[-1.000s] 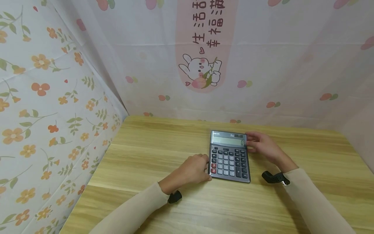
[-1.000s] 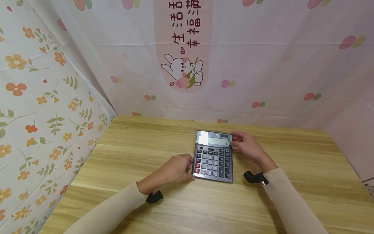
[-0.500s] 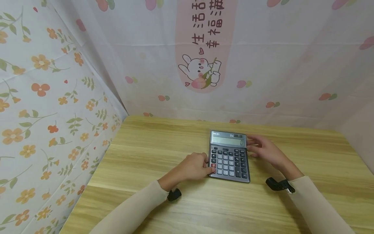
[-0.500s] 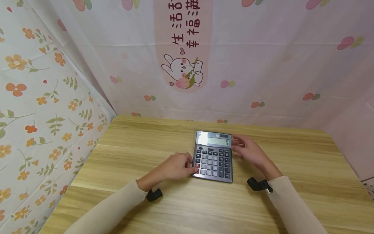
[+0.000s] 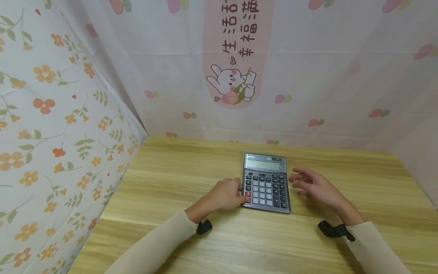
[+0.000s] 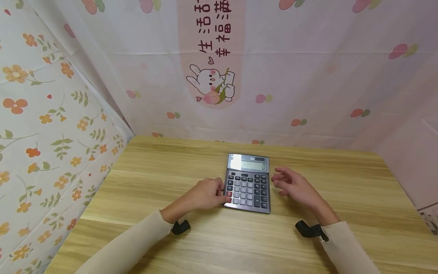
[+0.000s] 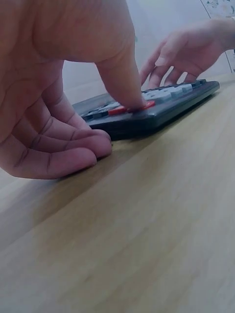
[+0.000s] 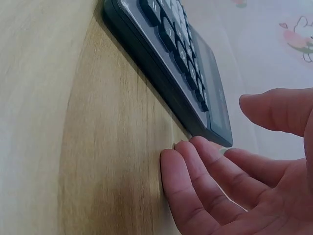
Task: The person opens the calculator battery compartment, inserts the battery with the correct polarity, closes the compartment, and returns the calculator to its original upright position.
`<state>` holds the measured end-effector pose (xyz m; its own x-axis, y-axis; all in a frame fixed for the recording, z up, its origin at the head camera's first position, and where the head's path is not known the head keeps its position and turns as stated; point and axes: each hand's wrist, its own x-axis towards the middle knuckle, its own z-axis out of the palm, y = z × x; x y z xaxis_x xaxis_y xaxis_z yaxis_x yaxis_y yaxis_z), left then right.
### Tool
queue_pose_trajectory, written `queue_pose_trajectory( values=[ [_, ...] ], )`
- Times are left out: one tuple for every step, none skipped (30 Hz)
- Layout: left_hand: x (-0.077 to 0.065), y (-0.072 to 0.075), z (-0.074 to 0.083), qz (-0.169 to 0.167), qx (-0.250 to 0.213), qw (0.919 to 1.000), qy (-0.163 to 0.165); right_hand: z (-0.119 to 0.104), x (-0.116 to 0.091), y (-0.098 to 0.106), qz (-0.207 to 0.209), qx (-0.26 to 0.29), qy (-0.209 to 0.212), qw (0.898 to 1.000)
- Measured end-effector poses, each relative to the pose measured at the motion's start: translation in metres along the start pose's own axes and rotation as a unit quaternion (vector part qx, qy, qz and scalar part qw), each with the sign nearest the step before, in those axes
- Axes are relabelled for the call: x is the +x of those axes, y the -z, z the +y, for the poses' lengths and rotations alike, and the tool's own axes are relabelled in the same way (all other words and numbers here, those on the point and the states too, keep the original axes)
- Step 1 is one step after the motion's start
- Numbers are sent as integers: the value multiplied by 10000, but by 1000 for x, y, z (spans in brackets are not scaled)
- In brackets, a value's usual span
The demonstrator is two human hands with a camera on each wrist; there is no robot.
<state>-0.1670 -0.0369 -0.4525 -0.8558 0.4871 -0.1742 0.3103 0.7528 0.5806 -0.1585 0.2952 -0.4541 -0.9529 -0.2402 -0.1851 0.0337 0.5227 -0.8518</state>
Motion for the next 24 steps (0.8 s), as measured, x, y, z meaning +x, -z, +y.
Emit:
queue_pose_trajectory(
  values=[
    [0, 0, 0, -1, 28, 10000, 2, 0, 0, 0, 3, -1, 5, 10000],
    [0, 1, 1, -4, 59, 10000, 9, -1, 0, -1, 9, 10, 15, 10000],
    [0, 1, 1, -4, 90, 10000, 6, -1, 0, -1, 10, 4, 36, 10000],
    [1, 1, 1, -1, 157, 9999, 7, -1, 1, -1, 19, -12, 62, 10000],
    [1, 1, 1, 4, 181, 9998, 8, -1, 1, -1, 30, -34, 98, 9999],
    [1, 1, 1, 14, 211, 9998, 7, -1, 1, -2, 49, -76, 142, 9999],
    [1, 1, 0, 26, 236, 9997, 2, 0, 1, -2, 81, -152, 198, 9997],
    [1, 2, 0, 44, 260, 9997, 2, -1, 1, -2, 148, -315, 257, 9991],
    [1, 2, 0, 81, 261, 9996, 5, -2, 0, -2, 225, -506, 330, 9979],
    [0, 3, 1, 134, 285, 9995, 5, -3, 0, -2, 310, -710, 397, 9962],
    [-1, 5, 2, 203, 269, 9994, -13, -4, -1, -2, 388, -915, 469, 9939],
    [-1, 6, 2, 288, 289, 9992, -37, -6, -2, -2, 465, -1130, 554, 9910],
    [-2, 8, 3, 388, 363, 9986, -80, -9, -3, -1, 536, -1322, 643, 9877],
    [-2, 9, 4, 496, 455, 9976, -128, -12, -4, -1, 585, -1485, 740, 9844],
    [-3, 11, 4, 613, 574, 9963, -197, -15, -5, -1, 604, -1613, 838, 9815],
    [-3, 12, 5, 722, 723, 9944, -285, -18, -7, -1, 613, -1746, 924, 9784],
    [-3, 13, 6, 827, 862, 9921, -395, -22, -9, -1, 617, -1899, 1015, 9746],
    [-4, 15, 6, 930, 1015, 9891, -518, -25, -10, -2, 636, -2060, 1115, 9701],
    [-4, 16, 8, 1027, 1171, 9857, -645, -28, -12, -3, 664, -2222, 1212, 9651],
    [-5, 18, 9, 1103, 1296, 9824, -766, -30, -13, -4, 700, -2419, 1306, 9589],
    [-5, 19, 10, 1179, 1459, 9781, -901, -32, -15, -5, 745, -2646, 1390, 9514],
    [-6, 21, 11, 1227, 1630, 9737, -1017, -34, -16, -7, 784, -2863, 1479, 9434],
    [-6, 22, 12, 1255, 1812, 9688, -1132, -35, -17, -8, 824, -3068, 1570, 9351],
    [-7, 23, 12, 1264, 2001, 9639, -1219, -36, -18, -10, 864, -3258, 1668, 9266]
  ],
)
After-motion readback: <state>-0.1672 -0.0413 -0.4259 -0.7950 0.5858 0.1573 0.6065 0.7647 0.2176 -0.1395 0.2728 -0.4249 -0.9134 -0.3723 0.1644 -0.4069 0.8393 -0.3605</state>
